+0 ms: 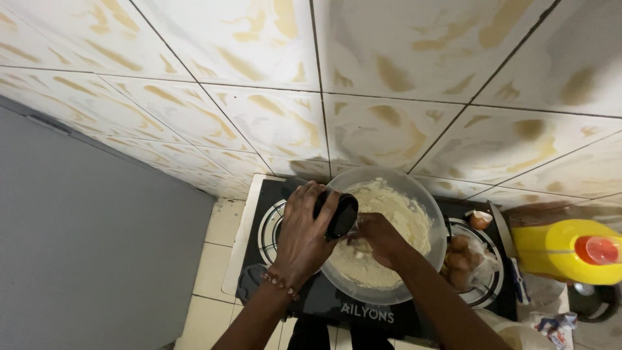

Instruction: Mixing flour, eggs, and liquid in a bowl by hand to create dough

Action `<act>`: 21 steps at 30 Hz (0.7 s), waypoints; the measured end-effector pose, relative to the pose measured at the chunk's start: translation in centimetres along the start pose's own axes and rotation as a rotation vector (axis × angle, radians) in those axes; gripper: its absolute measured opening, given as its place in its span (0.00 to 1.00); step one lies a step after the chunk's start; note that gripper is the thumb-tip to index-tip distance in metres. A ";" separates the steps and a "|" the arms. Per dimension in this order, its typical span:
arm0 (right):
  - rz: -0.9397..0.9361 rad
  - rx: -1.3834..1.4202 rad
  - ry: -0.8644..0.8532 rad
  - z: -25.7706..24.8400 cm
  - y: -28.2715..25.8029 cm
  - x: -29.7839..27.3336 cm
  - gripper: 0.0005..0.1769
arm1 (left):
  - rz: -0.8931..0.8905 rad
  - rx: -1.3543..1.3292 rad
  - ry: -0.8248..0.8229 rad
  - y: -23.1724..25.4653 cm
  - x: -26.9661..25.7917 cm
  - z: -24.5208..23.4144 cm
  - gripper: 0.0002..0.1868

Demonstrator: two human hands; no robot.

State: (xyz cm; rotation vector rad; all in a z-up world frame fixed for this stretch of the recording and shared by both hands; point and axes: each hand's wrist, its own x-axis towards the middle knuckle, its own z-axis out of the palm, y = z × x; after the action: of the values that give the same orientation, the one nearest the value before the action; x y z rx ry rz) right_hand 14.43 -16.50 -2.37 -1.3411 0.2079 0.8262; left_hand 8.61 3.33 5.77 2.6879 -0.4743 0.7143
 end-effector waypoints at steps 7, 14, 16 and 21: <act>-0.053 0.002 -0.032 0.1 -0.4 -0.4 0.09 | -0.066 -0.072 -0.016 -0.4 0.0 -0.2 0.53; -0.105 0.042 -0.054 -1.2 2.8 1.9 0.09 | -0.431 -0.421 -0.016 -1.3 0.1 -1.3 0.57; -0.105 -0.015 -0.037 -0.6 1.5 0.7 0.10 | -0.542 -0.512 0.010 -1.7 0.8 -2.5 0.57; -0.203 -0.269 0.026 -0.9 -0.8 -1.3 0.14 | -0.765 -0.639 0.179 -4.6 1.3 -2.5 0.55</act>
State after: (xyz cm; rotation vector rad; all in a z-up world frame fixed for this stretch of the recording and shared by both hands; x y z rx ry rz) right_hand 14.29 -17.82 -1.22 -1.5965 -0.0214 0.6816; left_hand 10.42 8.10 7.46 1.9388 0.3255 0.4527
